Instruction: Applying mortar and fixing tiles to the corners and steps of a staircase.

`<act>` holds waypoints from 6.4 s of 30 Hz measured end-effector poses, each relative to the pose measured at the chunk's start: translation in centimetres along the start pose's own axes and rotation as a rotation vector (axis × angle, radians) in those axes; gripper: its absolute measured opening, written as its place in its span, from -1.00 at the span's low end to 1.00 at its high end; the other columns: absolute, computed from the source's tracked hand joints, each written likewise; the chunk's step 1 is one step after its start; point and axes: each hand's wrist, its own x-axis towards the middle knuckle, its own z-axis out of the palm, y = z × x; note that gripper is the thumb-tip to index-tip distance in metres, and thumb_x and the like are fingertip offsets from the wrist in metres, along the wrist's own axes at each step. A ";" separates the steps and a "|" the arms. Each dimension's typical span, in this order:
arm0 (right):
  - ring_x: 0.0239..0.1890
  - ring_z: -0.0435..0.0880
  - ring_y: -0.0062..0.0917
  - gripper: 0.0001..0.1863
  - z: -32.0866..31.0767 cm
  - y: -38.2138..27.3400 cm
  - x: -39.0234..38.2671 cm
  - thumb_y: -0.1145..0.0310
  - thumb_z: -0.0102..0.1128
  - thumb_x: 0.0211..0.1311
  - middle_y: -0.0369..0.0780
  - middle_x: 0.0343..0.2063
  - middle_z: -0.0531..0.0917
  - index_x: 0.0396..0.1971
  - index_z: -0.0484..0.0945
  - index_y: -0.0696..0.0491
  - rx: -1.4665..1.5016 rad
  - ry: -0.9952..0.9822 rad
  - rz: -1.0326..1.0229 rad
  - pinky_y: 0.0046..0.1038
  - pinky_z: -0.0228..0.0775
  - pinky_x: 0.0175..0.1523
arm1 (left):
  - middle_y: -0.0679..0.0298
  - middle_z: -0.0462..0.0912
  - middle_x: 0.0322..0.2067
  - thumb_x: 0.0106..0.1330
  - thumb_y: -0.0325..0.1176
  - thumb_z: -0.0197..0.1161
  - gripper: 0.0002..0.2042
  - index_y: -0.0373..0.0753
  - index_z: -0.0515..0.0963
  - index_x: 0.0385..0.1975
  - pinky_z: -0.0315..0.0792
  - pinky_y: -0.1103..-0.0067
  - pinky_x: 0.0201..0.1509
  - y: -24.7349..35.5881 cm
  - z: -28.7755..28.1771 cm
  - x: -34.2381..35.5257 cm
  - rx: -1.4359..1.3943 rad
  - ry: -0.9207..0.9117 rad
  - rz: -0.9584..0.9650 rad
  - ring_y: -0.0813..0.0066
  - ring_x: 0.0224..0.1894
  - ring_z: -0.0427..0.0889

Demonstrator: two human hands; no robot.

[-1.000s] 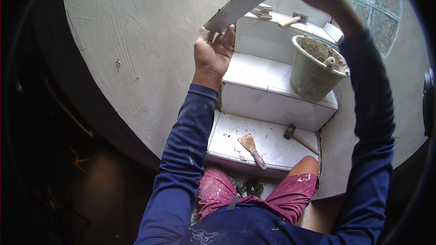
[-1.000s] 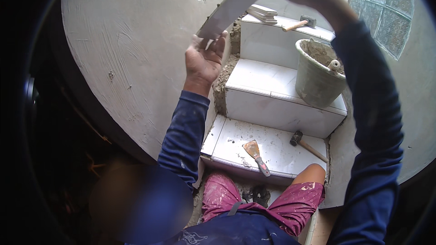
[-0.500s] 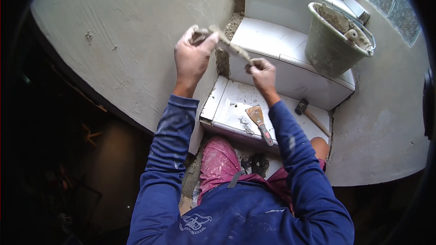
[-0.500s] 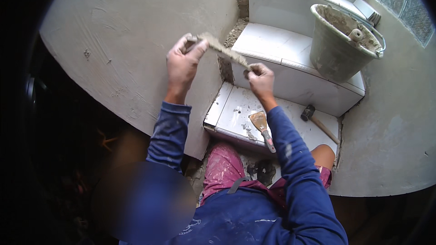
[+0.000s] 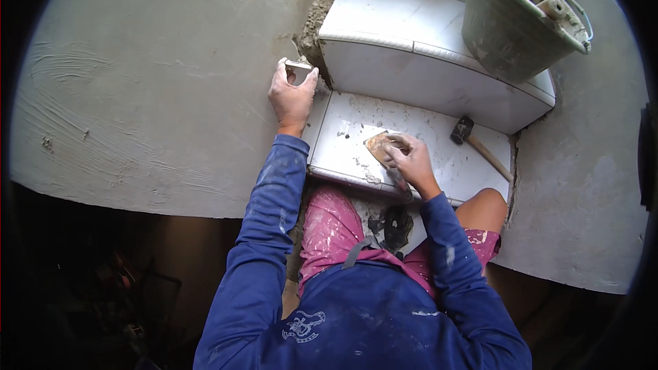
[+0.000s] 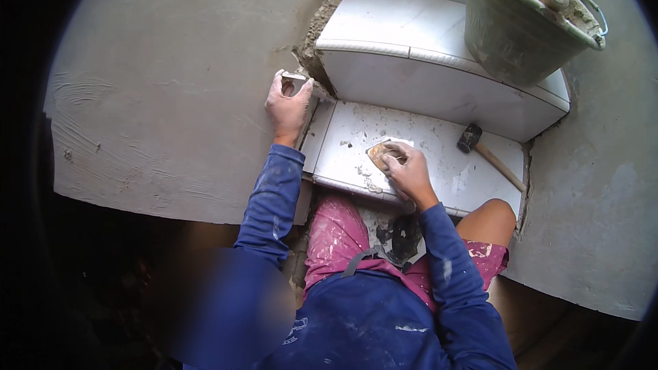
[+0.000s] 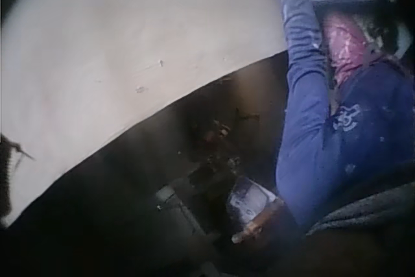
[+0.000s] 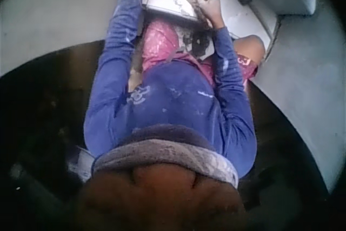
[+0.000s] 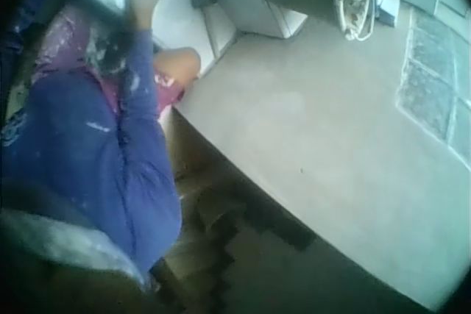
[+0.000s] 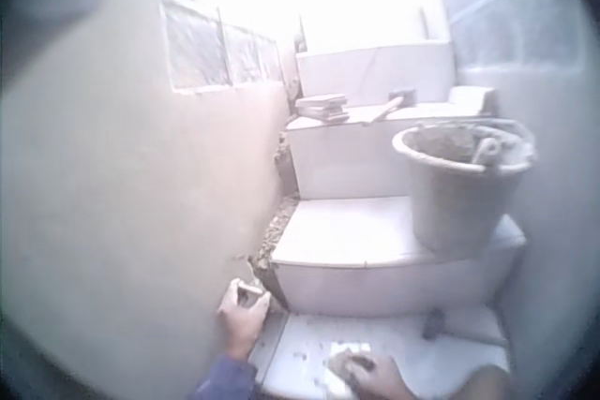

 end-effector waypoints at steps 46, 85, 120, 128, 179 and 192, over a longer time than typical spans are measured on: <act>-0.14 0.69 -0.18 -0.66 -1.2 -2.4 -1.6 0.39 0.25 0.12 0.07 -0.20 0.66 -0.12 0.61 0.23 -0.372 -0.046 -0.068 -0.39 0.48 0.03 | 0.05 0.63 -0.25 0.15 -0.07 0.44 -0.28 -0.55 0.39 0.13 0.51 0.53 -0.46 -9.0 11.2 -3.0 -0.508 0.066 -0.875 0.47 -0.43 0.57; -0.03 0.46 -0.21 -0.80 5.0 -6.4 0.6 0.51 0.22 -0.09 -0.15 -0.21 0.50 -0.39 0.46 0.08 -0.812 -0.146 -0.812 -0.31 0.42 0.02 | 0.17 0.70 -0.30 0.22 -0.40 0.05 -0.79 -0.15 0.69 -0.39 0.58 0.33 -0.11 1.1 1.9 12.2 0.998 -0.713 0.759 0.18 -0.15 0.68; -0.02 0.43 -0.31 -0.83 13.5 -0.6 11.9 0.36 0.10 0.01 -0.18 -0.28 0.52 -0.46 0.58 0.13 -0.987 -0.380 -0.996 -0.41 0.51 -0.03 | 0.10 0.71 -0.37 0.13 -0.45 0.12 -0.84 -0.21 0.69 -0.45 0.60 0.35 -0.19 2.5 2.3 11.8 0.985 -0.664 0.697 0.15 -0.24 0.72; -0.04 0.43 -0.32 -0.86 13.5 -1.6 11.9 0.36 0.10 0.02 -0.19 -0.31 0.51 -0.50 0.58 0.10 -0.985 -0.354 -1.039 -0.39 0.50 -0.05 | 0.09 0.71 -0.37 0.15 -0.46 0.10 -0.83 -0.22 0.69 -0.45 0.60 0.33 -0.17 2.6 2.2 11.5 0.972 -0.660 0.666 0.13 -0.22 0.71; 0.04 0.48 -0.26 -0.82 15.4 1.3 14.1 0.36 0.08 0.03 -0.22 -0.31 0.62 -0.53 0.65 0.07 -1.040 -0.435 -0.952 -0.36 0.58 -0.10 | 0.16 0.71 -0.34 0.16 -0.46 0.09 -0.82 -0.17 0.68 -0.44 0.60 0.36 -0.14 1.6 2.8 11.8 1.006 -0.637 0.695 0.21 -0.18 0.70; 0.11 0.45 -0.21 -0.82 15.8 1.0 14.4 0.34 0.09 0.02 -0.20 -0.36 0.65 -0.56 0.66 0.07 -1.080 -0.497 -0.988 -0.36 0.59 -0.11 | 0.18 0.71 -0.31 0.17 -0.45 0.08 -0.82 -0.17 0.67 -0.44 0.60 0.36 -0.13 1.4 2.9 11.9 1.026 -0.641 0.691 0.21 -0.18 0.70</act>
